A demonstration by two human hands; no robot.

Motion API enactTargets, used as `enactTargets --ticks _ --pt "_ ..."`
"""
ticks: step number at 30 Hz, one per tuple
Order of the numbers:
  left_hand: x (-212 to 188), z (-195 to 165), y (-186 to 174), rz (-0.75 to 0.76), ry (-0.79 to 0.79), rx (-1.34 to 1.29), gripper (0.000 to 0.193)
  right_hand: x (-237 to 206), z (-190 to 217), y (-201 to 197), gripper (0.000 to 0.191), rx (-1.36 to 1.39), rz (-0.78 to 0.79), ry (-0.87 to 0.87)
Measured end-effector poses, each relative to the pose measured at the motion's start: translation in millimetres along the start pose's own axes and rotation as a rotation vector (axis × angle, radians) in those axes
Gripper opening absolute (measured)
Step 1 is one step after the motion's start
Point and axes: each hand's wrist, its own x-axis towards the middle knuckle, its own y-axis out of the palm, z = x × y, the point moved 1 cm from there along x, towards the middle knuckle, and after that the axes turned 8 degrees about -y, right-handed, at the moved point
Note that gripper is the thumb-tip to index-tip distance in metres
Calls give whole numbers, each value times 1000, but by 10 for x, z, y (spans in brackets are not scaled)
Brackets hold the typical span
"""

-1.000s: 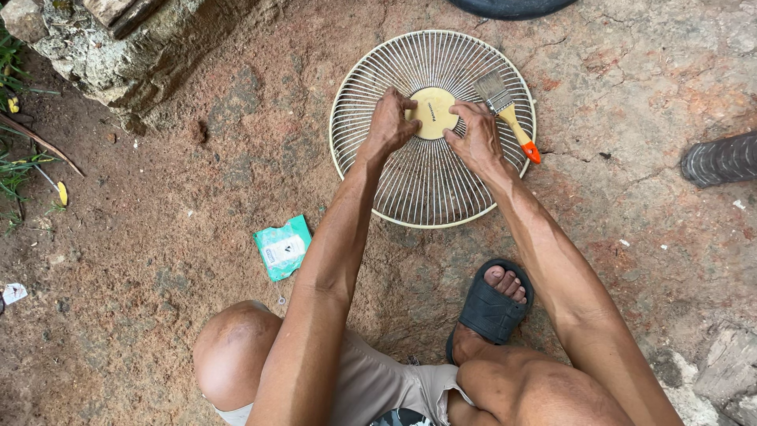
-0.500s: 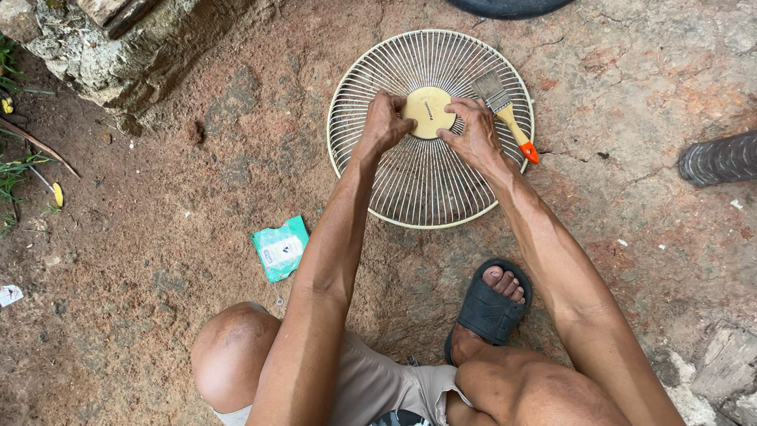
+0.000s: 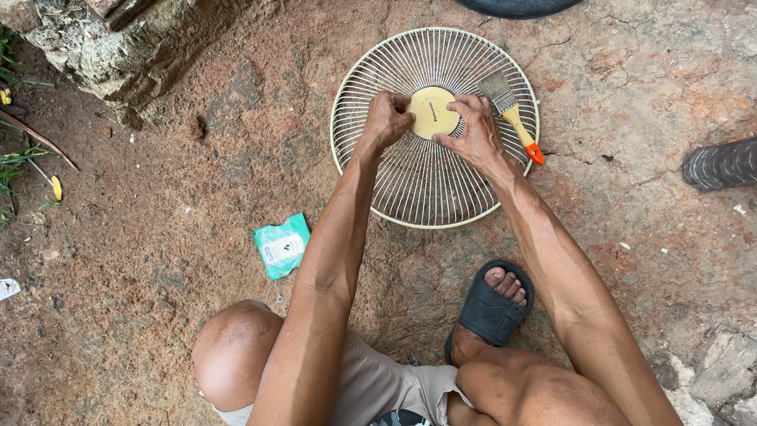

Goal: The person sits on the ground working on a round electric fan blade guard. They pry off and reposition the plastic center hub cap, use a brush to apply a substance around the hub area, and press the cap back into place on the guard.

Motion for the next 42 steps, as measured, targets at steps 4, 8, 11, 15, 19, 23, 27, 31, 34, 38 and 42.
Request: enactTargets --ticks 4,8,11,15,19,23,27,31,34,38,42 --pt "27 17 3 -25 -15 -37 34 -4 -11 -5 75 2 2 -20" --pt "45 27 26 -38 -9 -48 35 -6 -32 -4 76 -20 18 -38" --pt "51 20 39 -36 -13 -76 36 -9 -43 -4 75 -21 20 -37" --pt "61 11 40 -19 -32 -104 38 -10 -43 -11 74 -19 2 -30" --pt "73 9 38 -33 -1 -5 39 -17 -33 -23 75 -17 22 -25" --pt "85 22 31 -28 -6 -30 37 -17 -42 -14 78 -46 57 -30" --pt "77 35 26 -24 8 -2 34 -8 -63 8 77 -52 42 -50" --pt "82 40 50 -65 -13 -5 32 -23 -70 21 72 -52 51 -15" --pt "86 47 54 -63 -19 -7 34 -41 -60 25 71 -48 42 -17" --pt "66 56 28 -10 -25 -43 37 -40 -36 10 71 -53 36 -18" --pt "44 56 15 8 -28 -13 39 -32 -26 5 72 -42 43 -2"
